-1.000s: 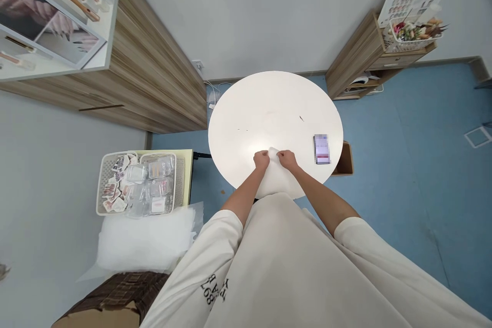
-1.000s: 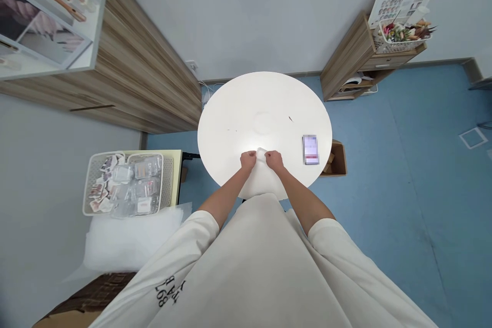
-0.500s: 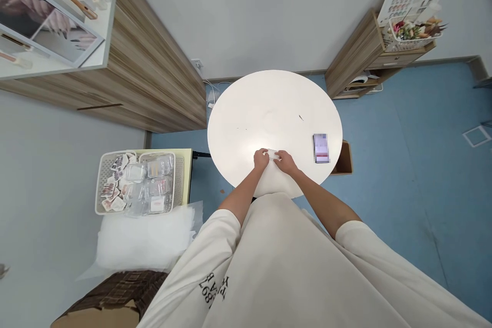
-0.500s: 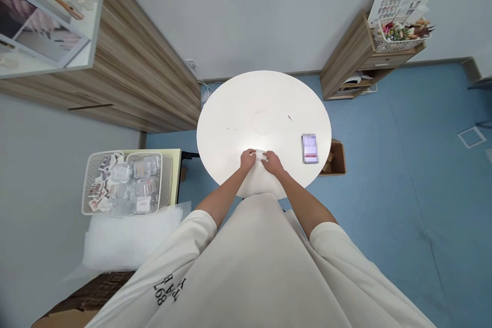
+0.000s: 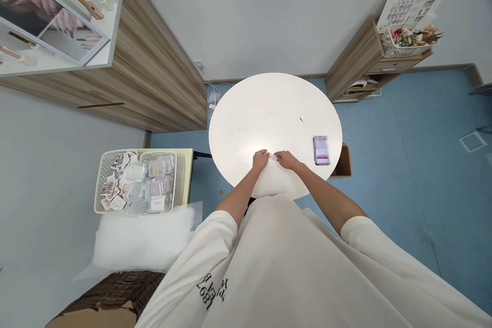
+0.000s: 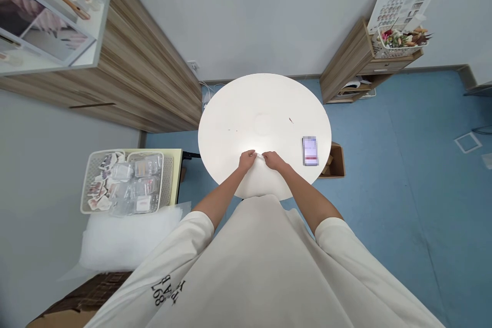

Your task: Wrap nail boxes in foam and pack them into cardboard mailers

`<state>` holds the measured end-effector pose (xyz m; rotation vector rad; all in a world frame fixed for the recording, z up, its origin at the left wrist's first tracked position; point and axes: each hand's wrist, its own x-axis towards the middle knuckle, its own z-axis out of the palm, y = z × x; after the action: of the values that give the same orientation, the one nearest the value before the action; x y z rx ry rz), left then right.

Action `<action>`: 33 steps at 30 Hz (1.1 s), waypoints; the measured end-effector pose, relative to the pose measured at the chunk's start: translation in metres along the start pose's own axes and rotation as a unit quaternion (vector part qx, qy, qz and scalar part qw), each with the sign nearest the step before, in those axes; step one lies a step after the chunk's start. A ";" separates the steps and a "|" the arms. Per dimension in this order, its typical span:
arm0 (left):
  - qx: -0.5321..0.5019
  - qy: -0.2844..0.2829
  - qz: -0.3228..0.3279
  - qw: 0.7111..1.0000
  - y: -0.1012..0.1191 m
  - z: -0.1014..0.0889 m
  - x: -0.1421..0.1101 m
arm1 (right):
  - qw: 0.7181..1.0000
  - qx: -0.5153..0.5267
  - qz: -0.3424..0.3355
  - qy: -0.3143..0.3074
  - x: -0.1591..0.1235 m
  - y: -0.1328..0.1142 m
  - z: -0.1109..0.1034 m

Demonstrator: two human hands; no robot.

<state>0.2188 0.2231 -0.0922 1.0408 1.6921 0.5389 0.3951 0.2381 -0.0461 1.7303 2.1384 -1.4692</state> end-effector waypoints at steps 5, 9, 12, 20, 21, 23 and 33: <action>0.004 -0.003 -0.007 1.000 0.001 -0.001 0.000 | 0.998 -0.044 -0.010 -0.032 0.002 0.000 -0.004; 0.000 -0.003 -0.011 1.000 0.002 -0.002 -0.002 | 0.994 -0.100 -0.031 -0.032 0.002 0.000 -0.002; -0.006 0.003 -0.012 1.000 0.002 -0.001 -0.003 | 0.989 -0.144 -0.034 -0.023 0.001 0.000 0.004; -0.039 0.020 -0.044 0.998 -0.005 0.008 -0.003 | 0.979 -0.206 -0.008 0.006 0.000 -0.002 0.019; -0.040 0.020 -0.042 0.998 -0.008 0.009 -0.005 | 0.980 -0.200 -0.004 0.016 0.001 -0.001 0.019; -0.040 0.018 -0.030 0.999 -0.014 0.011 -0.008 | 0.984 -0.175 0.002 0.042 0.004 0.002 0.018; -0.006 -0.013 -0.020 1.000 -0.038 0.011 -0.025 | 0.980 0.050 0.097 0.168 0.018 0.022 0.029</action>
<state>0.2164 0.1811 -0.1119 0.9989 1.6816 0.5084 0.3904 0.2312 -0.0858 2.2959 1.9820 -1.3356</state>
